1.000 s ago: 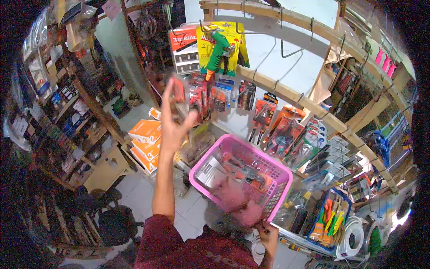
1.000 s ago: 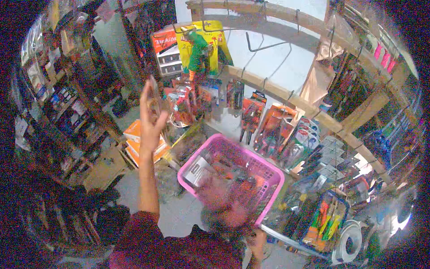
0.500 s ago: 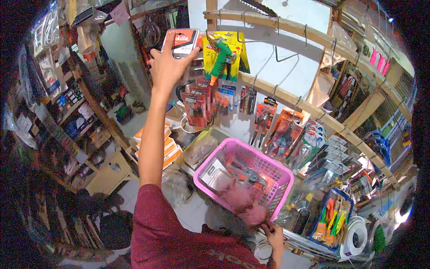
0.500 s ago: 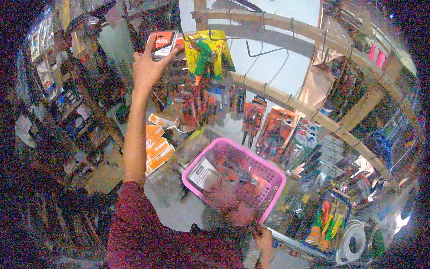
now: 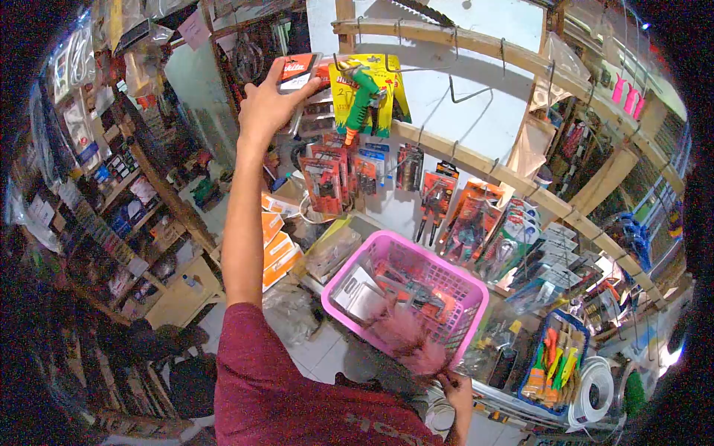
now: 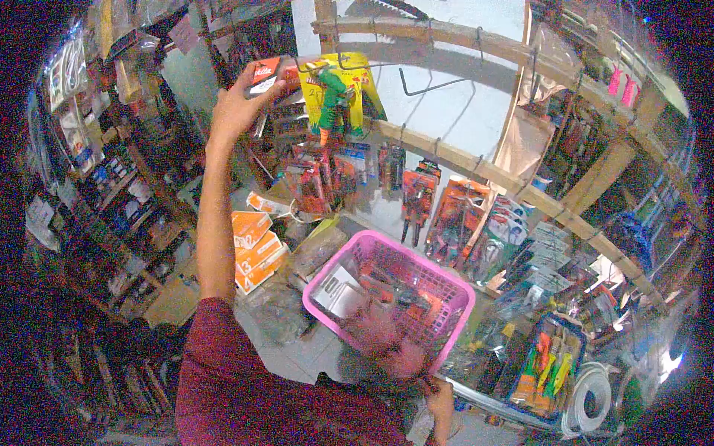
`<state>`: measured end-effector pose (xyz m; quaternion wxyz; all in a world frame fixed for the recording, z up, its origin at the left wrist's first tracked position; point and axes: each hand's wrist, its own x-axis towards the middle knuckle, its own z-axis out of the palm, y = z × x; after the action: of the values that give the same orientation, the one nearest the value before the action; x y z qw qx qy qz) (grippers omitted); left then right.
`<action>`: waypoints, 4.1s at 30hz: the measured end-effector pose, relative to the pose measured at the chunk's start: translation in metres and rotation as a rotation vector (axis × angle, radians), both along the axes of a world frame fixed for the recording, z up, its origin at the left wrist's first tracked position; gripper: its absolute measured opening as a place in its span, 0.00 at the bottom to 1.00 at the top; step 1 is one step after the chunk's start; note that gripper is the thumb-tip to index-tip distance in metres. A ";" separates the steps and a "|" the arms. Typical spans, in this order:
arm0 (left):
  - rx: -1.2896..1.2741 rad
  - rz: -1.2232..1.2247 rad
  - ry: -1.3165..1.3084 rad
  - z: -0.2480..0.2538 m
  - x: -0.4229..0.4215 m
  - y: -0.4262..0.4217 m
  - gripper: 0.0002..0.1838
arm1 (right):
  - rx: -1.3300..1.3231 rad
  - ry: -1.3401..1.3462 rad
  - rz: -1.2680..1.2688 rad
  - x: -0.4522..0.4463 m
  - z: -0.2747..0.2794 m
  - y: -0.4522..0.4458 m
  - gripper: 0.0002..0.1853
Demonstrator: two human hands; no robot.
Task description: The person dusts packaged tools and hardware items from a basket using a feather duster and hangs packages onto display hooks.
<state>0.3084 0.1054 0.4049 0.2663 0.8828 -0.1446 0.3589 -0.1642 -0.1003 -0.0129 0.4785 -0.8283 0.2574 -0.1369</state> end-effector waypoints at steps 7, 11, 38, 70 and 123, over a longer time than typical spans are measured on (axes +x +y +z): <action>0.032 -0.032 0.038 -0.015 0.005 0.003 0.51 | 0.049 0.017 0.025 -0.005 -0.028 -0.010 0.11; -0.002 -0.065 0.064 -0.033 0.010 -0.006 0.51 | 0.063 0.069 0.052 -0.009 -0.033 -0.016 0.11; -0.192 -0.114 -0.567 -0.071 -0.025 -0.071 0.49 | 0.140 0.013 -0.067 -0.005 -0.019 -0.003 0.13; 0.317 -0.262 0.373 -0.397 -0.194 -0.044 0.46 | -0.070 -0.131 -0.610 -0.081 -0.132 0.033 0.03; 0.598 -1.081 0.482 -0.557 -0.212 -0.185 0.29 | 0.323 -0.262 -0.303 0.025 -0.122 -0.041 0.10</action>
<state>0.0960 -0.0793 -0.1520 0.1775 0.7774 -0.5970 -0.0885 -0.1397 -0.1409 -0.1352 0.6078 -0.6682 0.3330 -0.2705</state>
